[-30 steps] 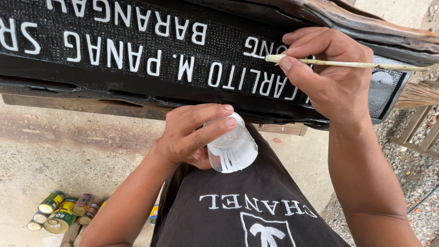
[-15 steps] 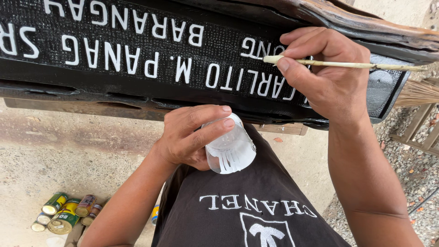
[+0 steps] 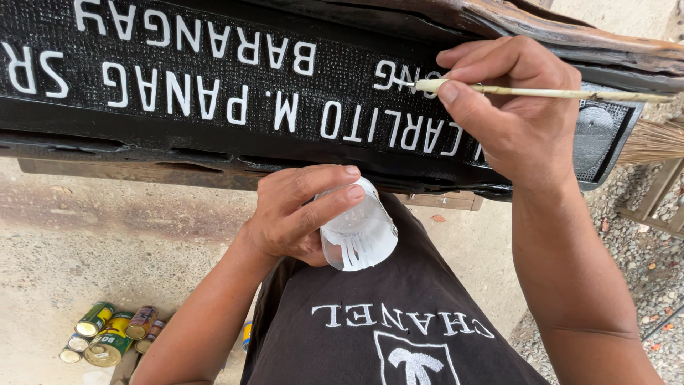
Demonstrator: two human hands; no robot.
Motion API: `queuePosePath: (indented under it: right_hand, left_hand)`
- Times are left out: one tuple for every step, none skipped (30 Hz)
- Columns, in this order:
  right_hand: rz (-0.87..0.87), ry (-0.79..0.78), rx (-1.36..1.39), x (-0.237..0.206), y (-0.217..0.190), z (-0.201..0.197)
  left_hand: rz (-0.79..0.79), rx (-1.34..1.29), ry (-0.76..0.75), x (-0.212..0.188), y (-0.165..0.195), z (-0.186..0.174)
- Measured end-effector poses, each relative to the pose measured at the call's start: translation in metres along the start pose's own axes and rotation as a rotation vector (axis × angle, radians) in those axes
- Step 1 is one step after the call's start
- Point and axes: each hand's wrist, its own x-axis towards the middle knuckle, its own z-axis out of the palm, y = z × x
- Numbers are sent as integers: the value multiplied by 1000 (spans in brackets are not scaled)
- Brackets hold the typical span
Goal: The person hand-paints white lettering onto a black wooden memorial sign using a small brush, dipping the brush into a cup of white paint between strokes. They work along the carved text reading 'HON. CARLITO M. PANAG SR.' and 'PUNONG BARANGAY', briefly stepping back to view the sign before resuming painting.
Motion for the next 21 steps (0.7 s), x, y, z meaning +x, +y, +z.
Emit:
queuePosePath:
  right_hand:
    - [-4,15,68,-1,2,-2]
    - [-10,31,136,-2,4,-5]
    - [-27,55,185,-5,4,-13]
    - [-44,78,234,-8,6,-20]
    - [-65,107,265,-18,2,-30]
    - [-70,127,275,-31,-2,-40]
    - [-76,148,286,-43,-5,-49]
    - [-72,162,275,-55,-9,-60]
    - [-129,155,190,-64,-10,-67]
    - [-186,154,105,-72,-11,-74]
    - [-296,133,-52,-78,-12,-77]
    - [-352,122,-142,-86,-14,-79]
    - [-410,116,-231,-93,-18,-79]
    - [-412,116,-252,-102,-26,-77]
    - [-359,115,-227,-110,-35,-75]
    - [-307,114,-201,-118,-44,-72]
    - [-199,111,-126,-125,-57,-70]
    - [-140,110,-78,-127,-65,-66]
    - [-82,112,-29,-128,-74,-61]
    - [-77,118,-8,-126,-80,-55]
    - [-64,111,-28,-126,-89,-50]
  left_hand:
    - [-1,7,3,0,0,1]
    - [0,14,6,0,1,1]
    - [-7,10,2,1,1,0]
    - [-13,9,-2,1,2,0]
    - [-22,6,-6,1,4,0]
    - [-30,13,-14,1,5,-1]
    - [-39,18,-22,1,7,-2]
    - [-45,24,-31,2,8,-2]
    - [-51,23,-25,3,10,-2]
    - [-58,22,-19,4,12,-1]
    - [-65,20,-15,5,14,-1]
    - [-67,27,-17,6,16,0]
    - [-69,35,-18,7,19,1]
    - [-73,44,-19,8,23,2]
    - [-75,46,-5,10,27,3]
    - [-75,49,9,11,31,5]
    - [-76,53,24,13,35,8]
    - [-87,74,24,15,40,10]
    - [-97,96,25,16,44,12]
    - [-104,118,27,17,48,13]
    - [-120,157,14,18,52,15]
